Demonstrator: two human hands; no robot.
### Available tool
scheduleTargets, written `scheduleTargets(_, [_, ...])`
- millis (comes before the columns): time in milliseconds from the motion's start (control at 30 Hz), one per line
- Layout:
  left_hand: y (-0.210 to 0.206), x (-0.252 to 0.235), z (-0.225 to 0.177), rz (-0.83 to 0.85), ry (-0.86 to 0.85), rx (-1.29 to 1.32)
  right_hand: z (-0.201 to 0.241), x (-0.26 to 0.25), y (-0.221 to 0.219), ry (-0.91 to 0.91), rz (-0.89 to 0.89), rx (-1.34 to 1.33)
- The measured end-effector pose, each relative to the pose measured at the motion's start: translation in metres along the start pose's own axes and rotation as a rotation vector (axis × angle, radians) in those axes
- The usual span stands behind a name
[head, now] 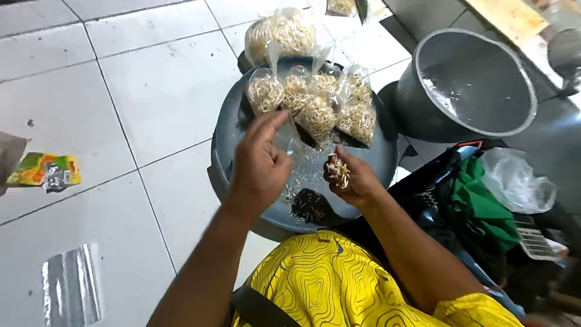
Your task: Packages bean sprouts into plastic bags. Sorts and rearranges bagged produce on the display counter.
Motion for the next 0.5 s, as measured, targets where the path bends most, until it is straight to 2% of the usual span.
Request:
scheduleTargets(67, [-0.025, 0.005, 0.009, 0.045, 0.038, -0.085, 0.025, 0.0, -0.014, 0.057, -0.046, -0.103])
scheduleTargets(167, [-0.049, 0.007, 0.018, 0.061, 0.109, -0.079, 0.049, -0.008, -0.031, 0.15, -0.243, -0.195])
scheduleTargets(267, [-0.047, 0.007, 0.012, -0.022, 0.096, -0.001, 0.055, -0.014, -0.052, 0.241, -0.359, -0.193])
scheduleTargets(333, [-0.033, 0.007, 0.004, -0.092, 0.051, 0.04, 0.056, -0.015, -0.067, 0.264, -0.345, -0.136])
scheduleTargets(433, [-0.014, 0.007, -0.008, -0.15, -0.035, 0.07, 0.062, -0.012, -0.093, 0.312, -0.206, 0.123])
scheduleTargets(500, [-0.003, 0.004, -0.01, -0.181, -0.054, 0.098, 0.083, -0.008, -0.112, 0.423, -0.073, 0.534])
Point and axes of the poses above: each hand's wrist, its own x-axis away from the middle knuckle, its own y-axis out of the back of the hand, z = x × y, the point moved 10 cm from there along -x, towards the middle knuckle, and after that the axes turned 6 degrees about x, right-handed, at the moved point
